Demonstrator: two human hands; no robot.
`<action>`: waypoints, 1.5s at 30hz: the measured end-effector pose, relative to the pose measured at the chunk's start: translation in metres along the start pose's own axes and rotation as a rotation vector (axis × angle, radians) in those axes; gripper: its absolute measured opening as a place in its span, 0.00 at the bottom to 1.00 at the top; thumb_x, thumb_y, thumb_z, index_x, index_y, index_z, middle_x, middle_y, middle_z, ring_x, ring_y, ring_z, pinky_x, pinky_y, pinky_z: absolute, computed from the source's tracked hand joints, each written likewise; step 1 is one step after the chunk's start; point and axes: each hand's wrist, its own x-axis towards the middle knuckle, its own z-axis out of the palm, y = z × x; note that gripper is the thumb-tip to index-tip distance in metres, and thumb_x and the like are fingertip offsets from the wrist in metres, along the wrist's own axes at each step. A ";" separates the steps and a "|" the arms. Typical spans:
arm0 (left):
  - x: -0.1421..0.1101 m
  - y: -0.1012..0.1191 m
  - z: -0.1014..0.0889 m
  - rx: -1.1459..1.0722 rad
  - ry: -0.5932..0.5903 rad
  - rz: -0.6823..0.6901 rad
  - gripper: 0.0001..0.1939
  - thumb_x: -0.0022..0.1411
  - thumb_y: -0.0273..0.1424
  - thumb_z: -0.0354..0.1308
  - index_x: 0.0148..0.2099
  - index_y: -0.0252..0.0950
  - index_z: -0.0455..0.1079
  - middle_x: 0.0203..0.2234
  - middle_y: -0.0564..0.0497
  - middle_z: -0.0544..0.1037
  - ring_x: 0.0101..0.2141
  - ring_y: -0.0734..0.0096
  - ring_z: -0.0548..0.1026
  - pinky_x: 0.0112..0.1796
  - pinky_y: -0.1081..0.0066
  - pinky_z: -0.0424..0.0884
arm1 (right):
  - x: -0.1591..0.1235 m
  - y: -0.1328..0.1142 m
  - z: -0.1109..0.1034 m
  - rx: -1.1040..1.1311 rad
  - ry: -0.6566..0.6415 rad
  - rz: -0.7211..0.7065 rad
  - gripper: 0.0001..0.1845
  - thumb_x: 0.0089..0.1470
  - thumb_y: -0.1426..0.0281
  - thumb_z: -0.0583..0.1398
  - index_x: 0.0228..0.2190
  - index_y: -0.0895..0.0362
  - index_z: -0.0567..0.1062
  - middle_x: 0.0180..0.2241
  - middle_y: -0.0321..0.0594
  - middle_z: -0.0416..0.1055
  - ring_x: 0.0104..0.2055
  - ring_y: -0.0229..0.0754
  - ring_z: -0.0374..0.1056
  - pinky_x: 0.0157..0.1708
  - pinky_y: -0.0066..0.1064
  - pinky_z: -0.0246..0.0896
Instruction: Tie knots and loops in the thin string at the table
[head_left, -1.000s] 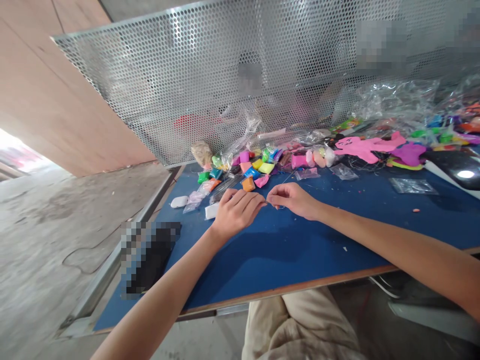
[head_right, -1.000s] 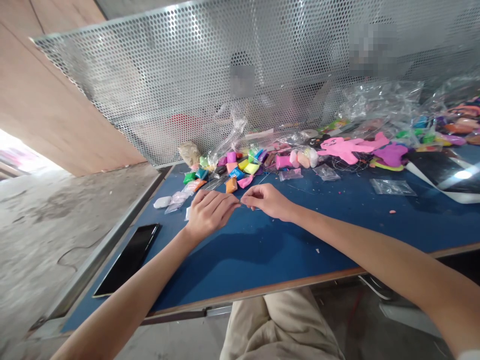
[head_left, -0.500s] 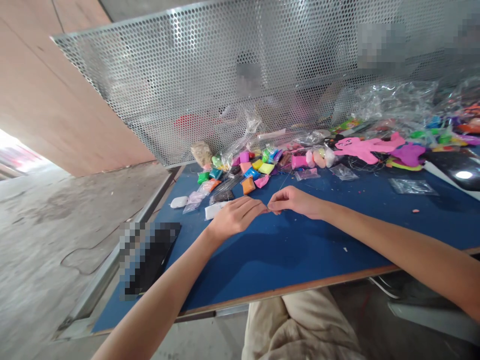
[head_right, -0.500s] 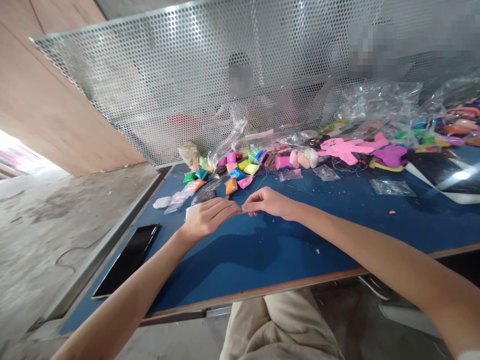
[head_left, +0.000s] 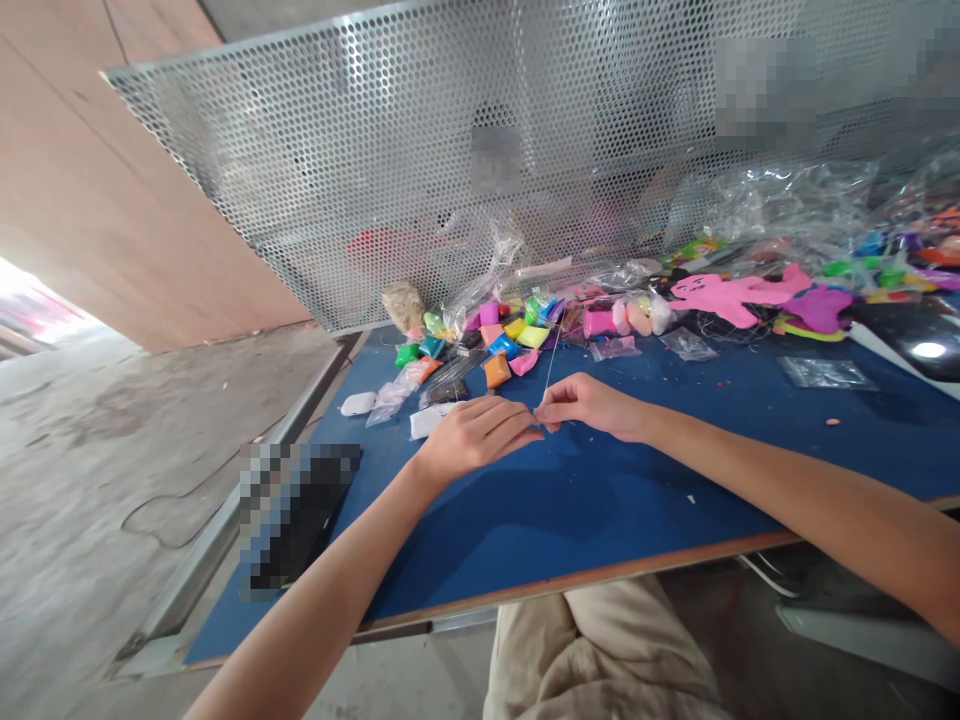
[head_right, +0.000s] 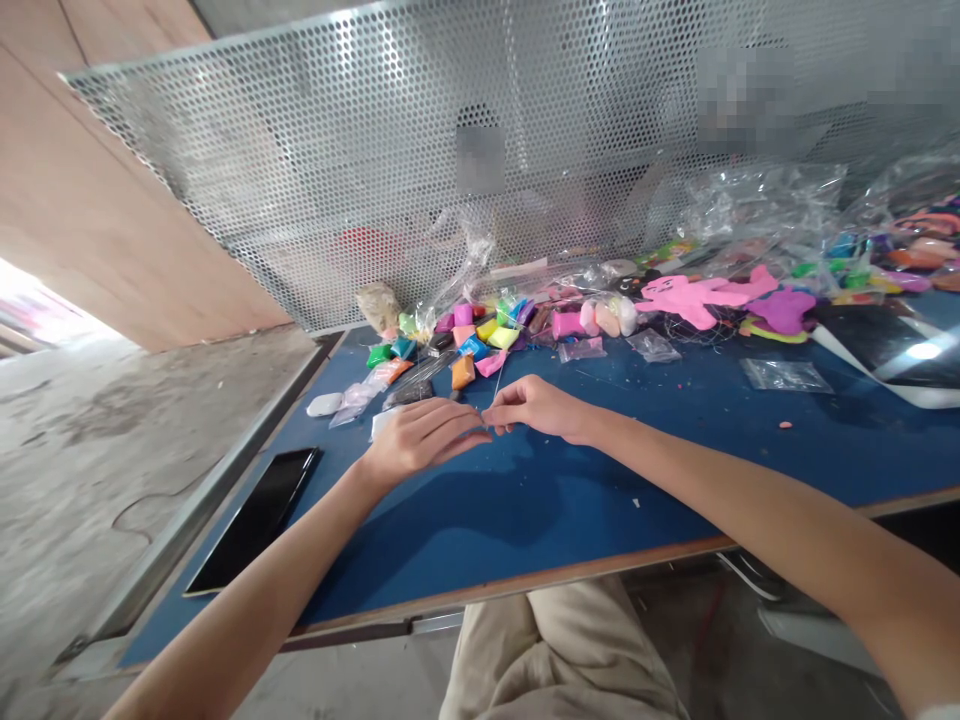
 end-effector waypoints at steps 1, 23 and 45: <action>0.000 0.000 0.000 -0.011 0.001 -0.010 0.11 0.66 0.32 0.59 0.49 0.35 0.70 0.38 0.47 0.80 0.36 0.70 0.79 0.41 0.68 0.77 | 0.000 0.000 0.001 0.004 0.006 -0.008 0.19 0.50 0.54 0.67 0.27 0.58 0.79 0.26 0.38 0.74 0.29 0.37 0.66 0.33 0.30 0.58; -0.001 -0.005 0.017 -0.100 -0.231 -0.151 0.08 0.72 0.34 0.50 0.43 0.36 0.68 0.35 0.49 0.76 0.38 0.70 0.75 0.51 0.61 0.68 | 0.007 0.015 -0.008 0.020 0.029 -0.043 0.16 0.50 0.58 0.68 0.32 0.58 0.79 0.31 0.42 0.79 0.33 0.40 0.72 0.38 0.34 0.67; -0.013 -0.016 0.009 -0.514 -0.501 -0.432 0.17 0.65 0.46 0.57 0.45 0.37 0.70 0.37 0.49 0.74 0.38 0.67 0.72 0.40 0.68 0.67 | 0.002 0.015 -0.031 -0.729 0.144 -0.212 0.08 0.54 0.64 0.64 0.31 0.53 0.82 0.29 0.38 0.79 0.31 0.43 0.73 0.35 0.34 0.61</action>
